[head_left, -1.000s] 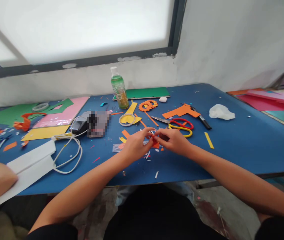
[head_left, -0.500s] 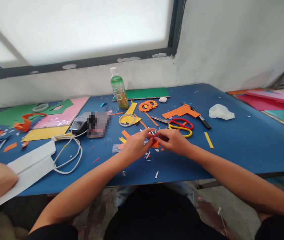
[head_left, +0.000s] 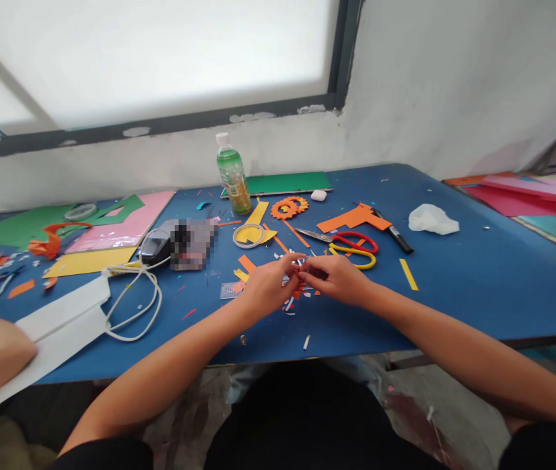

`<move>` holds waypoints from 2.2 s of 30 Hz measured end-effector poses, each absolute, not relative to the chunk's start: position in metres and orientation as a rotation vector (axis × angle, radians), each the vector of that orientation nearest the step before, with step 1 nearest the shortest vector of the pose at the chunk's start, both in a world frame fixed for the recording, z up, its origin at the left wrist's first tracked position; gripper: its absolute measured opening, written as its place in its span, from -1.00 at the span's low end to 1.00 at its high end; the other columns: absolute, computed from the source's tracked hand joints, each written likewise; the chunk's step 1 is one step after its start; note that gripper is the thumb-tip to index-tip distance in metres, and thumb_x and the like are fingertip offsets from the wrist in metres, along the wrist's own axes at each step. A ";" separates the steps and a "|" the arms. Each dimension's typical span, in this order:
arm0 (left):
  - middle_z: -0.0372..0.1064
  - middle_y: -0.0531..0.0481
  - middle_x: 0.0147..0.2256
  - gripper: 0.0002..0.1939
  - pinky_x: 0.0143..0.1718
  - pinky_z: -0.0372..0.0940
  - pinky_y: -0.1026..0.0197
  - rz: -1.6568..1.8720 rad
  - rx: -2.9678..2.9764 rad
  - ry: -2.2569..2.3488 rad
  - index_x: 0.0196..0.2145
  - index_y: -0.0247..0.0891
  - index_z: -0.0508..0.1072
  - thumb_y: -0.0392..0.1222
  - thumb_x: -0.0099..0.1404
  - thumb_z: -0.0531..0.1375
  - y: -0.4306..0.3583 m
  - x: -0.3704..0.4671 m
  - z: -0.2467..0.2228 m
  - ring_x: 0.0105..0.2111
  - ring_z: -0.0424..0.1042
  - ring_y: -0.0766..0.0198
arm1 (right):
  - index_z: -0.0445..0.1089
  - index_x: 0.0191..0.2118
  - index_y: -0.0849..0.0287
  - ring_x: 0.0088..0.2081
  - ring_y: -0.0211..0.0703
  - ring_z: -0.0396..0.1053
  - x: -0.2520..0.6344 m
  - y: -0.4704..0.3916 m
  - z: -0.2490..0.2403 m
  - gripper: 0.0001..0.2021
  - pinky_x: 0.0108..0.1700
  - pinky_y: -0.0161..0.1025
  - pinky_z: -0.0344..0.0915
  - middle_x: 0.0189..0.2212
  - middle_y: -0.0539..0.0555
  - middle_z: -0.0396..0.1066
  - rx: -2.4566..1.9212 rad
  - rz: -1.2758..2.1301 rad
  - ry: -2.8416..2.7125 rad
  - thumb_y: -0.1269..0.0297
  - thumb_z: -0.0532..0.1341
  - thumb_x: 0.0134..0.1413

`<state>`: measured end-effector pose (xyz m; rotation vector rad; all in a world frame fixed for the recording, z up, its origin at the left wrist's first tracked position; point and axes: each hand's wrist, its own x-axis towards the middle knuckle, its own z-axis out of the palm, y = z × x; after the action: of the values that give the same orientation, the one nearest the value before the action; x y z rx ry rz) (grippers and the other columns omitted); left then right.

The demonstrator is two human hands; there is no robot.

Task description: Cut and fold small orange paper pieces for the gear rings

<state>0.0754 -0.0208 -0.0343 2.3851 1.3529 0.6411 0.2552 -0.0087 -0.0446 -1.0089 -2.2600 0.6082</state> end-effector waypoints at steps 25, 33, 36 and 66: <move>0.53 0.02 -0.27 -0.68 -0.27 0.34 0.22 0.692 2.347 1.290 -0.01 -0.17 0.27 -0.25 0.26 0.07 -0.019 0.072 -0.036 -0.27 0.51 0.22 | 0.33 -0.46 0.21 -0.58 -0.34 0.17 0.255 -0.008 -0.045 -0.82 -0.49 -0.38 0.00 -0.64 -0.05 0.27 -1.018 0.597 -2.283 0.27 0.11 0.09; 0.51 -0.01 -0.22 -0.70 -0.23 0.35 0.19 0.684 2.408 1.279 0.00 -0.16 0.26 -0.23 0.30 0.02 -0.016 0.071 -0.041 -0.22 0.50 0.22 | 0.32 -0.47 0.21 -0.59 -0.34 0.18 0.256 -0.006 -0.046 -0.82 -0.50 -0.38 0.01 -0.64 -0.04 0.29 -1.002 0.585 -2.283 0.28 0.11 0.09; 0.51 -0.01 -0.22 -0.71 -0.22 0.35 0.19 0.674 2.411 1.287 -0.01 -0.17 0.27 -0.22 0.31 0.02 -0.016 0.072 -0.040 -0.21 0.49 0.22 | 0.31 -0.48 0.21 -0.59 -0.34 0.18 0.256 -0.006 -0.046 -0.81 -0.50 -0.38 0.00 -0.64 -0.04 0.29 -1.003 0.573 -2.283 0.27 0.11 0.09; 0.52 -0.02 -0.29 -0.66 -0.27 0.35 0.21 0.594 2.470 1.333 0.00 -0.20 0.27 -0.30 0.26 0.04 -0.019 0.074 -0.038 -0.31 0.51 0.23 | 0.27 -0.51 0.21 -0.58 -0.32 0.19 0.257 -0.005 -0.045 -0.79 -0.50 -0.37 -0.05 -0.63 -0.02 0.30 -1.016 0.567 -2.366 0.27 0.10 0.11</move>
<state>0.0739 -0.0193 -0.0379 2.4696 1.3330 0.5940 0.2572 -0.0048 -0.0449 -1.0163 -2.3660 0.5669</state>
